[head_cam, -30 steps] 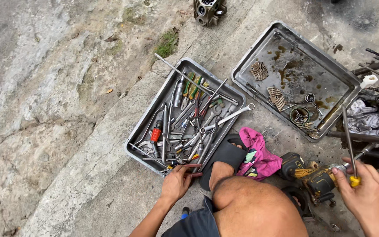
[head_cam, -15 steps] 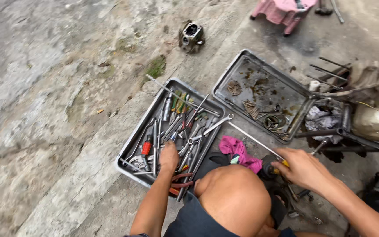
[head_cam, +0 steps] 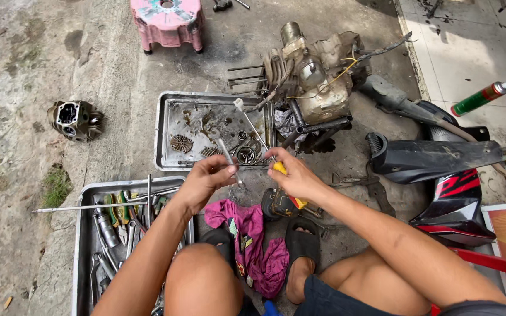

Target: The person uses a cordless impact driver and a screwdriver to remove bolts and disassemble parts of a motorcycle engine. They place removed components into a metal tray and wipe the engine with a cloth while another person assists by holding parts.

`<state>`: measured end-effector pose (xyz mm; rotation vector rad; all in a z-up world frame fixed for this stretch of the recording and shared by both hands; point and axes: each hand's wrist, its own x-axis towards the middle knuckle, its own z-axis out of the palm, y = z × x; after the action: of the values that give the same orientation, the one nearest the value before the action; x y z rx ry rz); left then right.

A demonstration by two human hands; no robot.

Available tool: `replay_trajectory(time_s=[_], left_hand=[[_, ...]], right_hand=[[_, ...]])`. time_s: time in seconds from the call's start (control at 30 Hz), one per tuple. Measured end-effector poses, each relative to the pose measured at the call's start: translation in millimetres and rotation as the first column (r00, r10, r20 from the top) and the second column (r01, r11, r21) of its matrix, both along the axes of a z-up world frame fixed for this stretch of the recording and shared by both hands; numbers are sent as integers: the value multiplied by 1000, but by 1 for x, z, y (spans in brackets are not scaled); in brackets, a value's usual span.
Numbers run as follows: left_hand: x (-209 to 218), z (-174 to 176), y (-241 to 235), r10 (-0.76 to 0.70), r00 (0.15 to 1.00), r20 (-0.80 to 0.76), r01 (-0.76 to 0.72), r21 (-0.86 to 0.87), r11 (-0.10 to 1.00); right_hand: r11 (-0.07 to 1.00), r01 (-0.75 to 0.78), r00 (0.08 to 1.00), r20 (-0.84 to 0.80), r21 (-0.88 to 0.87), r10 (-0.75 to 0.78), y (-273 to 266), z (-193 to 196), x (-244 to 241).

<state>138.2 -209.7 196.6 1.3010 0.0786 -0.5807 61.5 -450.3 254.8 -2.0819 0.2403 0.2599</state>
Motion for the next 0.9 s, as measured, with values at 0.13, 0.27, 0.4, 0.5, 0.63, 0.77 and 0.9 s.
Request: replay_trajectory(time_s=[0.13,0.27,0.4,0.5,0.63,0.77,0.9], left_hand=[[29,12,-84,-315,949,17,315,1,949],[40,26,-127,-353,935,21,351,64,934],[51,-24,-153,-338,940,-45,338,-4,941],[50,-40,-155,-247,959,-136,250,5,968],[56,-29,-138,-108,994,12,104,185,977],[71,-41,-114,-175,831,529,-66,406,912],[140,29,-125,-274,636,721,-207,501,840]], right_hand=[[968,-28,998,62,248,13,-12,-26,14],[776,187,982,-105,603,-155,-29,-35,22],[627,369,929,-253,686,-270,-50,-72,29],[699,313,950,-209,644,-233,-46,-85,29],[805,284,959,-169,521,-229,-36,-68,31],[747,509,861,-241,428,-448,-61,-60,42],[715,593,805,-260,370,-533,-73,-116,76]])
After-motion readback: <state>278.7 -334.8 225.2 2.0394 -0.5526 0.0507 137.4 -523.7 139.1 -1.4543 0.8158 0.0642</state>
